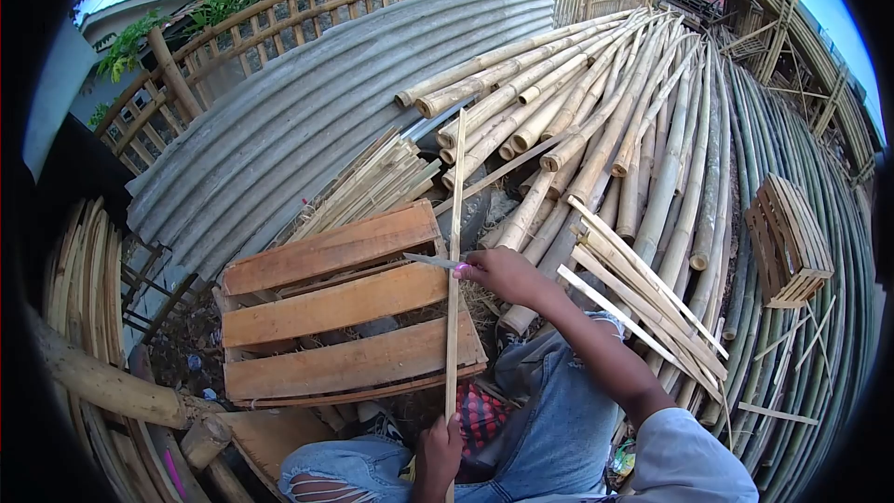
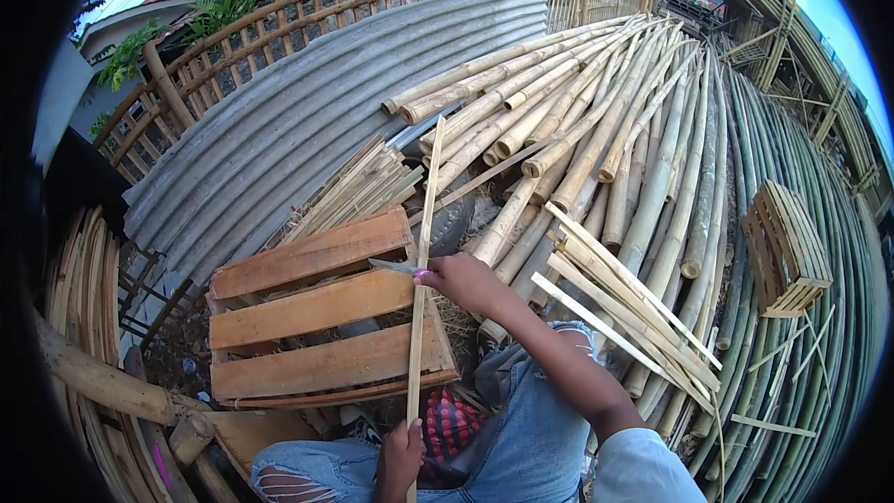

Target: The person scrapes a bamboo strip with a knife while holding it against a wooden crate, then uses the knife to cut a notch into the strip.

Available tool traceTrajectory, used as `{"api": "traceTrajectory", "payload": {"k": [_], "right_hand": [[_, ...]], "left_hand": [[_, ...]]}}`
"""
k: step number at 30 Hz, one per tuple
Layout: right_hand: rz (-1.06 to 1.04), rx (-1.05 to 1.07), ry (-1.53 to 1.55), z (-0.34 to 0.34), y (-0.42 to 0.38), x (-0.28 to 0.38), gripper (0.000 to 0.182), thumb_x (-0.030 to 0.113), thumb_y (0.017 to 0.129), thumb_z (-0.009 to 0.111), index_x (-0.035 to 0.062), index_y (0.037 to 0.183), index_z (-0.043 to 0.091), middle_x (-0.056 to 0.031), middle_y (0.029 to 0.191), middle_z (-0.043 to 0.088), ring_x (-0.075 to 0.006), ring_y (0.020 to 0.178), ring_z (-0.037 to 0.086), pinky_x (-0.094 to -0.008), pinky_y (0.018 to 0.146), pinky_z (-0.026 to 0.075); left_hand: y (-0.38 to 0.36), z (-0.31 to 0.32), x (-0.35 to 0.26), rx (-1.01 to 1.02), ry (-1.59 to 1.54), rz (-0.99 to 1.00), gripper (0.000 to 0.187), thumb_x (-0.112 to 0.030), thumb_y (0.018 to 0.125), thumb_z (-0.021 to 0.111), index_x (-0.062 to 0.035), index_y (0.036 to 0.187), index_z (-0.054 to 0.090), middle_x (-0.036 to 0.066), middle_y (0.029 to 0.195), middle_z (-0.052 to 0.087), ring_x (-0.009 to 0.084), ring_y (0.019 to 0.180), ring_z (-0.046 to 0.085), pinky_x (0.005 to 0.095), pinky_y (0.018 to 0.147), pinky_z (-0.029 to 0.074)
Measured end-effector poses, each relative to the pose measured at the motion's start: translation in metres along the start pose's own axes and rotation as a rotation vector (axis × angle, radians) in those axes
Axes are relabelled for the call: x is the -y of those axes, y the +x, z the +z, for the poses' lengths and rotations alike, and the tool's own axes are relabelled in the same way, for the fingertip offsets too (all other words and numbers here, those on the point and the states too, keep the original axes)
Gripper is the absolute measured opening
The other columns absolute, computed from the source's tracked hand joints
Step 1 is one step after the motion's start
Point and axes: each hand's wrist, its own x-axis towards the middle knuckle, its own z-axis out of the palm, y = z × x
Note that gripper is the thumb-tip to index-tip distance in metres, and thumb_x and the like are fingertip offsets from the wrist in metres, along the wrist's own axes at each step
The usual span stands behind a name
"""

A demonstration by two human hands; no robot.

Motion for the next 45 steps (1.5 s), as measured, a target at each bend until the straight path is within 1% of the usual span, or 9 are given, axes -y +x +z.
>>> {"api": "traceTrajectory", "payload": {"k": [11,13,19,22,24,27,37,40,45], "right_hand": [[0.041,0.018,-0.041,0.045,-0.012,-0.016,0.052,0.045,0.096,0.038,-0.0001,0.086,0.063,-0.0252,0.070,0.059,-0.0418,0.075,0.060,-0.0491,0.071,0.047],[0.020,0.016,-0.024,0.045,-0.009,-0.022,0.052,0.045,0.096,0.037,0.0000,0.086,0.063,-0.0252,0.070,0.059,-0.0416,0.075,0.060,-0.0486,0.071,0.047],[0.015,-0.108,0.093,0.041,-0.005,-0.020,0.030,0.031,0.092,0.054,0.0024,0.098,0.060,-0.0221,0.067,0.058,-0.0389,0.071,0.060,-0.0442,0.069,0.047],[0.051,-0.146,0.372,0.042,-0.007,-0.025,0.025,0.022,0.085,0.066,0.0046,0.101,0.059,-0.0136,0.062,0.055,-0.0270,0.063,0.057,-0.0380,0.064,0.044],[-0.081,-0.053,0.699,0.041,-0.003,-0.037,0.023,0.020,0.079,0.072,0.0038,0.092,0.061,-0.0065,0.060,0.050,-0.0163,0.063,0.050,-0.0324,0.060,0.040],[0.073,0.031,0.538,0.037,0.000,-0.050,0.026,0.025,0.079,0.072,0.0013,0.079,0.061,-0.0057,0.060,0.051,-0.0132,0.061,0.047,-0.0301,0.058,0.037],[0.321,-0.093,0.440,0.032,-0.002,-0.040,0.049,0.043,0.081,0.069,0.0019,0.060,0.055,-0.0026,0.052,0.046,-0.0122,0.047,0.038,-0.0331,0.048,0.032],[0.389,-0.071,0.798,0.029,-0.003,-0.039,0.048,0.047,0.080,0.069,0.0079,0.057,0.051,0.0019,0.052,0.043,-0.0087,0.044,0.033,-0.0295,0.045,0.028],[0.376,-0.028,1.487,0.023,-0.003,-0.035,0.048,0.049,0.082,0.066,0.0166,0.058,0.040,0.0057,0.061,0.035,-0.0063,0.052,0.034,-0.0224,0.045,0.028]], "left_hand": [[-0.004,-0.001,-0.001,-0.036,0.121,0.023,0.034,-0.026,0.095,0.046,0.0029,0.080,0.055,0.020,0.060,0.058,0.0401,0.062,0.060,0.0467,0.058,0.045],[-0.004,-0.003,-0.004,-0.003,0.111,0.007,0.035,-0.029,0.094,0.044,0.0016,0.086,0.058,0.028,0.067,0.058,0.0463,0.068,0.059,0.0526,0.059,0.046],[-0.004,-0.003,-0.005,-0.043,0.160,0.051,0.035,-0.030,0.094,0.044,0.0003,0.086,0.058,0.028,0.067,0.058,0.0463,0.068,0.059,0.0527,0.059,0.046],[-0.004,-0.003,-0.006,-0.040,0.167,0.040,0.034,-0.030,0.094,0.044,0.0001,0.086,0.058,0.028,0.067,0.058,0.0461,0.067,0.059,0.0527,0.059,0.046],[-0.004,-0.003,-0.007,-0.041,0.172,0.042,0.033,-0.029,0.094,0.045,0.0001,0.086,0.058,0.027,0.066,0.058,0.0460,0.067,0.059,0.0527,0.059,0.046],[-0.004,-0.002,-0.005,-0.047,0.180,0.053,0.032,-0.029,0.094,0.045,0.0001,0.086,0.058,0.027,0.066,0.058,0.0459,0.066,0.059,0.0524,0.058,0.046],[-0.005,-0.007,-0.013,-0.040,0.178,0.059,0.033,-0.028,0.094,0.044,0.0003,0.085,0.057,0.018,0.057,0.060,0.0392,0.061,0.062,0.0470,0.056,0.049],[-0.007,-0.010,-0.024,-0.028,0.080,-0.028,0.034,-0.027,0.094,0.047,0.0029,0.081,0.057,0.029,0.068,0.056,0.0479,0.071,0.056,0.0528,0.060,0.043],[-0.006,-0.008,-0.016,-0.031,0.133,0.024,0.033,-0.027,0.094,0.045,0.0019,0.084,0.057,0.024,0.062,0.058,0.0430,0.065,0.059,0.0493,0.057,0.046]]}}
